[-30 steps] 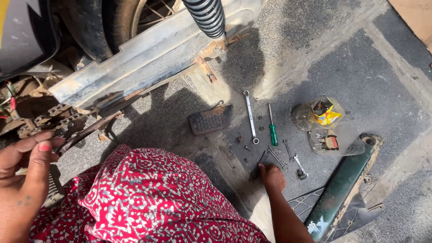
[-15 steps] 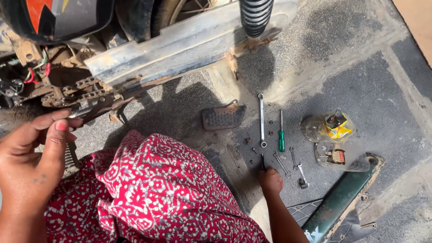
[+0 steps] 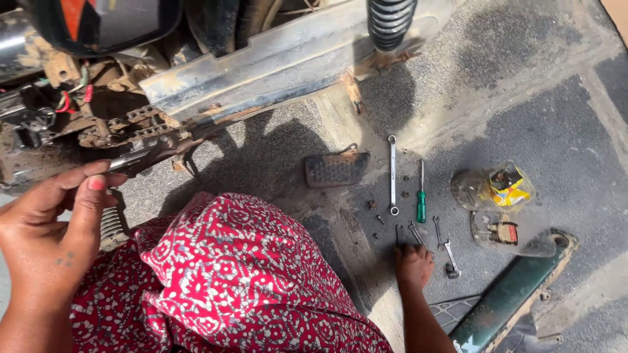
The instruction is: The person sits on the ground beside a moped and removes its plastic floorboard panel by hand, setting it aside. They then unscrew bolts from the exposed frame and battery area by hand and with small wrenches, working on the chain and wiring near the rear wheel.
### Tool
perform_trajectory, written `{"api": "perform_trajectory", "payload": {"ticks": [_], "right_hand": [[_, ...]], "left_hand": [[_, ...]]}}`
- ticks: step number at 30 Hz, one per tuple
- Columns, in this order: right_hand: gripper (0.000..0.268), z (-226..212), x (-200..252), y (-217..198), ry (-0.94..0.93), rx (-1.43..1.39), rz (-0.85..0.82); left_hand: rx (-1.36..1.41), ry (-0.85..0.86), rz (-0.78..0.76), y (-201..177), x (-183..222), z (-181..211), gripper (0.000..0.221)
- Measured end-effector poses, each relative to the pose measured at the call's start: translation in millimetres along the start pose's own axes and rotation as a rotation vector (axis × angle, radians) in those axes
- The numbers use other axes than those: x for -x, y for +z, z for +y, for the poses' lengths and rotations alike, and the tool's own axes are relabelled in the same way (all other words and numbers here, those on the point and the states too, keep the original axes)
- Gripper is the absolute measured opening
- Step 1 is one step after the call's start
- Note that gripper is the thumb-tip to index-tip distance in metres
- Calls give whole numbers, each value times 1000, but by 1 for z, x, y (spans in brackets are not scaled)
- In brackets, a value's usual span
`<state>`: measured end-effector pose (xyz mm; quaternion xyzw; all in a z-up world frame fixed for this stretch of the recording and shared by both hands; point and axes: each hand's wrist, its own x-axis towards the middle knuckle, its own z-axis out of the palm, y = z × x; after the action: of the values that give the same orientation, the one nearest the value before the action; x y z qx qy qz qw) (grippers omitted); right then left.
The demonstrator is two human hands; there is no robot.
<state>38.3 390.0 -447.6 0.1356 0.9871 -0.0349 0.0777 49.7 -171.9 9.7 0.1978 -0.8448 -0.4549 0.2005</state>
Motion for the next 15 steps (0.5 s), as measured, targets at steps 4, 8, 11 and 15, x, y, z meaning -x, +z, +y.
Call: {"api": "perform_trajectory", "payload": {"ticks": [4, 8, 11, 15], "right_hand": [[40, -9, 8, 13, 27, 84, 17], [39, -20, -14, 11, 95, -41, -200], [31, -59, -17, -24, -53, -231, -210], [28, -172, -16, -111, -356, -630, -198]], "left_hand": [[22, 58, -3, -1, 5, -13, 14], [118, 40, -10, 1, -3, -10, 16], [179, 109, -17, 2, -14, -2, 16], [200, 55, -7, 9, -23, -15, 17]]}}
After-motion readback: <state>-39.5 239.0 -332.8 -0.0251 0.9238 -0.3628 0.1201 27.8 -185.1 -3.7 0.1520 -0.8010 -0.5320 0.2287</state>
